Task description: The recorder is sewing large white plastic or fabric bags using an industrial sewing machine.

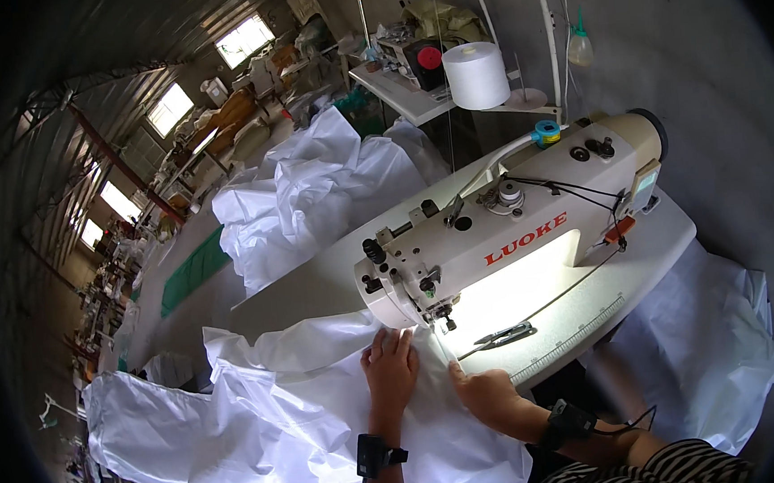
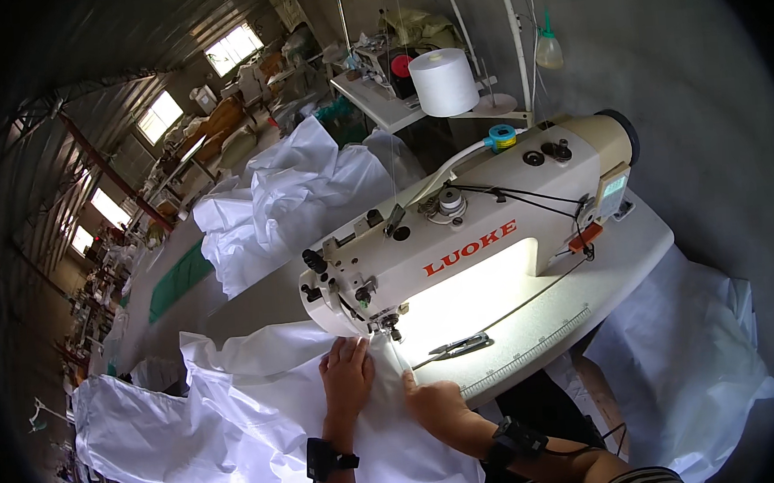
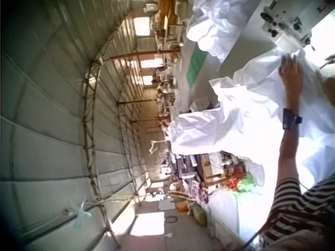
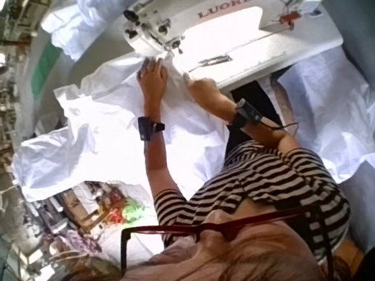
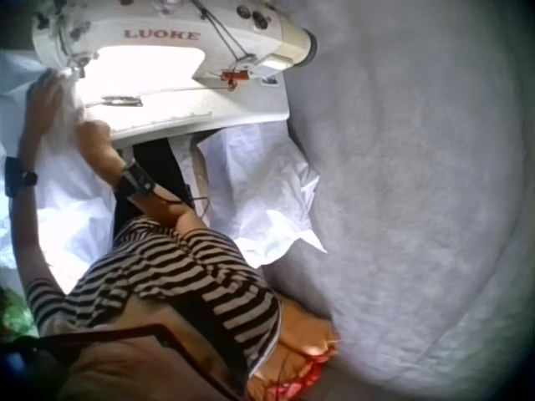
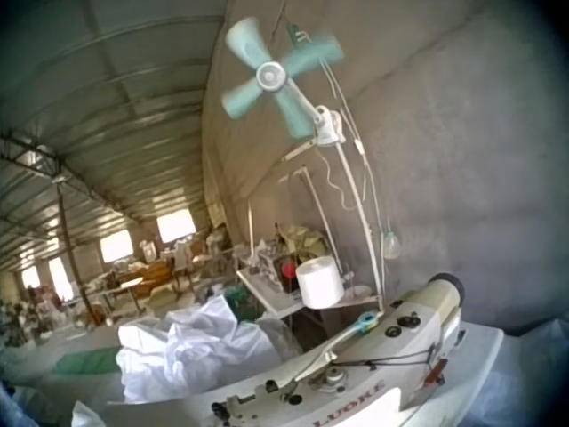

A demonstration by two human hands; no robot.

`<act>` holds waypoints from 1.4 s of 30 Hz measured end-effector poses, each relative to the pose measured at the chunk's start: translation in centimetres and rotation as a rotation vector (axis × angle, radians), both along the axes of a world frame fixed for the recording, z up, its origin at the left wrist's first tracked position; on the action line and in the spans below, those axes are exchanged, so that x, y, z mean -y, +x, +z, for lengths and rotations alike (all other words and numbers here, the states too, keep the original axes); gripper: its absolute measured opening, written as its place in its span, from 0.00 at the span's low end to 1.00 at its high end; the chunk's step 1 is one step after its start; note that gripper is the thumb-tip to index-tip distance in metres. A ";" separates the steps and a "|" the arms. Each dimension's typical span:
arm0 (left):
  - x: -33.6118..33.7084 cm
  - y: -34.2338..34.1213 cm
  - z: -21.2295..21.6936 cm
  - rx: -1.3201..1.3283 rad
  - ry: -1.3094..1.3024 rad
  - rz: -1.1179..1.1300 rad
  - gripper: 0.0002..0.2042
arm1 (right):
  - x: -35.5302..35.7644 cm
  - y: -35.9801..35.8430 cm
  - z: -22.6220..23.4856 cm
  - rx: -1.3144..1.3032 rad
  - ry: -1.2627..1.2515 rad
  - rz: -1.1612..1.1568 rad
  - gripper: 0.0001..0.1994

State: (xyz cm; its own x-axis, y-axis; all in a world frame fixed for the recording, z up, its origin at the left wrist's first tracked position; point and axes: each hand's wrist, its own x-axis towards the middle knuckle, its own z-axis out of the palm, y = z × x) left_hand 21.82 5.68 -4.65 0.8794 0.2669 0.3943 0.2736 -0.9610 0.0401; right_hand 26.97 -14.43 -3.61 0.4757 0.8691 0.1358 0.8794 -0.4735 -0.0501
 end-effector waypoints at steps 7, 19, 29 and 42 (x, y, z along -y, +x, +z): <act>-0.3 0.5 0.0 0.018 -0.002 0.005 0.18 | 0.1 0.1 -0.2 -0.054 -0.010 0.018 0.30; -2.0 1.3 1.7 0.127 -0.238 -0.105 0.11 | 0.7 1.6 -0.9 -0.234 0.523 0.013 0.16; 22.5 -19.1 -1.7 0.148 -1.015 0.054 0.20 | 11.5 -6.0 -2.4 -1.200 0.093 0.508 0.13; 15.8 -23.6 0.6 -0.035 -1.003 0.517 0.08 | 10.6 -11.2 -4.9 -1.095 0.232 0.797 0.22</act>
State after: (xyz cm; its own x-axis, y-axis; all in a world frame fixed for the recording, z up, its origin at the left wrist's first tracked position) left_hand -1.82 -10.16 -4.03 0.5783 0.7840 -0.2256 0.6452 -0.2702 0.7146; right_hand 15.73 -25.02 -8.47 -0.1796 0.9639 0.1964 0.3673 0.2509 -0.8956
